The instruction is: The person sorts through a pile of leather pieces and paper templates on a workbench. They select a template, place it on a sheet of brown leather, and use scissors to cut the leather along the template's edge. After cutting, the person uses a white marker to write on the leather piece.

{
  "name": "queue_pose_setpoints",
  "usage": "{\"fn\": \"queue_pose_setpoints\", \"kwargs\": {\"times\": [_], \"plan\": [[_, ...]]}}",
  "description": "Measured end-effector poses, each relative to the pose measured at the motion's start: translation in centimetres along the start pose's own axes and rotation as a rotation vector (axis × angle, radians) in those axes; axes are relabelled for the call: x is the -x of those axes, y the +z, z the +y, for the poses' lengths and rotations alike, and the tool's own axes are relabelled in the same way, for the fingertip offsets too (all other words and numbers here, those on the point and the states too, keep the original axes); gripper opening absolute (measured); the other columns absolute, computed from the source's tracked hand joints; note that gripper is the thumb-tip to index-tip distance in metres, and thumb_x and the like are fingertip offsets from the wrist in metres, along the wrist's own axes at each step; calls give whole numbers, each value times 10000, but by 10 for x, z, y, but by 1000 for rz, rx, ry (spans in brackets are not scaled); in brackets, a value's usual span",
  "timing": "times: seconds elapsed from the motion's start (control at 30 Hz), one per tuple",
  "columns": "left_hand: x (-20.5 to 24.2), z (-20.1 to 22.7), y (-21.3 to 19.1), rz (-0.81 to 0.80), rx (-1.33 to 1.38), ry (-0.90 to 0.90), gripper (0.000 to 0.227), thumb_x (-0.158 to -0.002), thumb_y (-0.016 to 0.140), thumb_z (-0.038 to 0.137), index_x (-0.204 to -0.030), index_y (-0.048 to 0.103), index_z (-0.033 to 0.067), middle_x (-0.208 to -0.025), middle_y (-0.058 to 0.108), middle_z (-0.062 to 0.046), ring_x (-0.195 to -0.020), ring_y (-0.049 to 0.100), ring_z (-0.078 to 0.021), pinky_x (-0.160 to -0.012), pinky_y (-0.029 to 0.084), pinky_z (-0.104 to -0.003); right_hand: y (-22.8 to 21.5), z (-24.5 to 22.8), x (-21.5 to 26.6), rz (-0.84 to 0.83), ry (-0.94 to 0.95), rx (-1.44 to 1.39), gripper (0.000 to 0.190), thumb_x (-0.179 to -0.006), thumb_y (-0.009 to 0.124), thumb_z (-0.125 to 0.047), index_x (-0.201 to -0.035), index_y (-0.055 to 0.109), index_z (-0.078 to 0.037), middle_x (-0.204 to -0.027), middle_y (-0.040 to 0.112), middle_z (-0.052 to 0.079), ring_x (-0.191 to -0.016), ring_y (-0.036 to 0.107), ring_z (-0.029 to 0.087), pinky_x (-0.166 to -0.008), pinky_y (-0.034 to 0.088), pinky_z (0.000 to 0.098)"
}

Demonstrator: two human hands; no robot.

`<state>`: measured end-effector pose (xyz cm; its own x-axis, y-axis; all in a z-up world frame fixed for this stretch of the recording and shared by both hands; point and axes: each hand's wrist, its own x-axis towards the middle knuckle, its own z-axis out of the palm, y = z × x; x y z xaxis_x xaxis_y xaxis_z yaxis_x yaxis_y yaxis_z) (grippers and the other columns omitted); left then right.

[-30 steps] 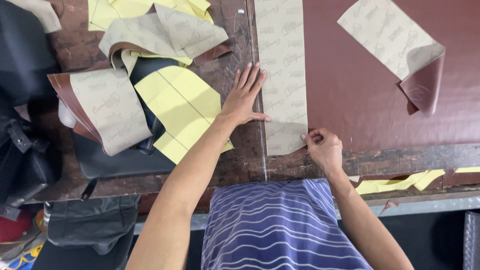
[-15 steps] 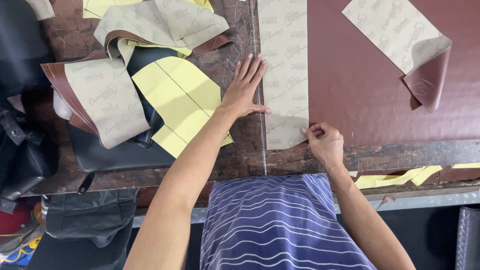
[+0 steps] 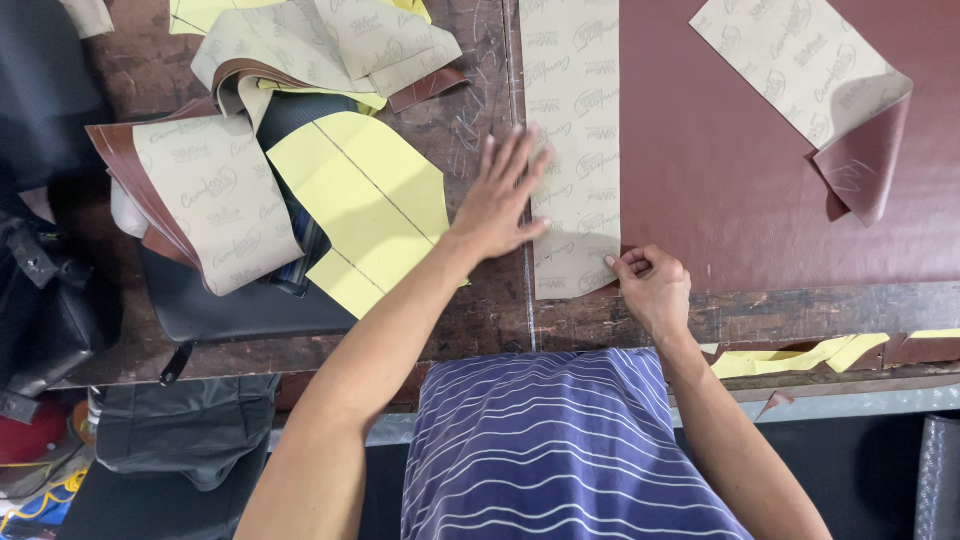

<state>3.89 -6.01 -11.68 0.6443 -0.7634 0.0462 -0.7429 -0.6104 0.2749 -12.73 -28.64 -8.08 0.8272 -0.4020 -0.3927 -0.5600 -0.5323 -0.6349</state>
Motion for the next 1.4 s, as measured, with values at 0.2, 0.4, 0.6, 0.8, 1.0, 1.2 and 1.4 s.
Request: {"fn": "queue_pose_setpoints", "kwargs": {"times": [0.2, 0.4, 0.6, 0.8, 1.0, 1.2, 1.4], "plan": [[17, 23, -4, -274, 98, -55, 1305, -636, 678, 866, -1632, 115, 238, -1708, 34, -99, -1578, 6, -288, -1308, 47, -540, 0, -1, 3, 42, 22, -24, 252, -864, 843, -250, -886, 755, -15, -749, 736, 84, -639, 689, 160, -624, 571, 318], [15, 17, -8, -268, 110, -55, 1305, -619, 653, 868, -1636, 124, 245, -1716, 59, -84, -1584, 26, -272, -1313, 31, -522, 4, 0, -1, 54, -6, -2, 269, -875, 845, -264, -892, 753, -12, -760, 735, 88, -650, 698, 170, -634, 575, 330], [18, 17, -8, -236, 119, -52, 1352, -612, 673, 845, -1638, 109, 167, -1713, 67, -102, -1586, 23, -273, -1316, 28, -521, 3, 0, 0, 54, 4, 6, 265, -868, 842, -269, -885, 759, -17, -750, 735, 91, -644, 699, 176, -629, 575, 336], [18, 19, -7, -257, 132, -70, 1390, -576, 701, 836, -1635, 105, 161, -1713, 71, -97, -1586, 22, -264, -1315, 22, -518, 3, 2, 0, 33, 31, 8, 263, -869, 835, -276, -893, 761, -25, -748, 741, 82, -640, 700, 168, -628, 574, 335], [8, 24, -19, -256, 185, -81, 1399, -580, 757, 818, -1609, 126, 110, -1692, 59, -135, -1563, 31, -293, -1279, 8, -522, 5, 3, 1, 85, -89, 28, 250, -855, 845, -277, -878, 736, -54, -779, 745, 91, -675, 723, 209, -643, 583, 365], [-9, 48, -55, -391, 14, -180, 1353, -543, 892, 635, -1572, 213, 78, -1666, 166, -118, -1553, 132, -268, -1274, 73, -539, -7, -8, 13, 80, -113, -155, 341, -845, 791, -122, -1094, 566, -63, -776, 710, 117, -692, 736, 264, -650, 604, 398], [-25, 65, -40, -283, -54, -261, 1071, -701, 768, 687, -1458, 421, 14, -1578, 339, -180, -1495, 286, -331, -1265, 160, -536, -70, 30, 18, 47, -345, 4, 286, -862, 738, -81, -1135, 653, -67, -1062, 719, 142, -1019, 684, 277, -873, 561, 420]]}}
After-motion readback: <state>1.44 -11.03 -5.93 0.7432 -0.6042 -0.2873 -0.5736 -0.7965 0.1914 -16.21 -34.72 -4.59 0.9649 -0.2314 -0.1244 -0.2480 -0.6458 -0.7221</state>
